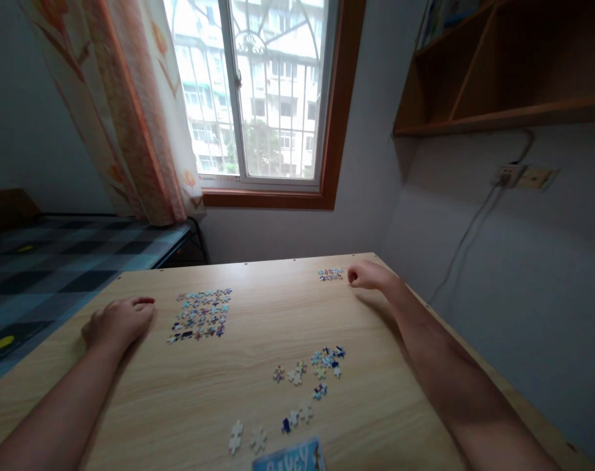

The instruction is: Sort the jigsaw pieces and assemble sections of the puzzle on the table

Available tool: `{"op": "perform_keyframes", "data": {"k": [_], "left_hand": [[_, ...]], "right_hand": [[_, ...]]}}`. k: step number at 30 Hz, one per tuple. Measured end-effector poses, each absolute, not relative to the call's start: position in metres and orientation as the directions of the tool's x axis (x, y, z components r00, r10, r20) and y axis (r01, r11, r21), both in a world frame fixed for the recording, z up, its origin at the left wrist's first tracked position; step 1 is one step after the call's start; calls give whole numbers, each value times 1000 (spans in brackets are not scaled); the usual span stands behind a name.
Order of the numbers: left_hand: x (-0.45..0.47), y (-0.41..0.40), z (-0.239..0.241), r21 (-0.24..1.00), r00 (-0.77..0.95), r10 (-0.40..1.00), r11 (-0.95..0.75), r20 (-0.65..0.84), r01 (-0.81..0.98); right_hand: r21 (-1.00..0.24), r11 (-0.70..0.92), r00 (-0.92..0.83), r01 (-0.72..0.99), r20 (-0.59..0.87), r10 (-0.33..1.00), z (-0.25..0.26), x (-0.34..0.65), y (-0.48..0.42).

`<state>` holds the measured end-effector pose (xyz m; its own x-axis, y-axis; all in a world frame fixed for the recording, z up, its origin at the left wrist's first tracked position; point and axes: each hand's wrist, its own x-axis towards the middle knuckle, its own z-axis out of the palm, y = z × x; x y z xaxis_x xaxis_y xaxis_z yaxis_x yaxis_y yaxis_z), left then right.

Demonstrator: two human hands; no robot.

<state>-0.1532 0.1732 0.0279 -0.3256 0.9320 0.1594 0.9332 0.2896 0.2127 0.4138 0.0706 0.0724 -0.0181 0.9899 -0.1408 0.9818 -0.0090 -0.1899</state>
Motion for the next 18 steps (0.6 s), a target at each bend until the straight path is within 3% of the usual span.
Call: {"op": "perform_keyframes", "data": {"k": [5,18], "left_hand": [[-156,176,26,220,-338,928,300,160,928],[-154,175,27,211,-322,932,286,164,935]], "right_hand": [[-183,-65,70,981,22,997,47,447,75],[-267,-54,73,962,64,995,27,466,83]]}}
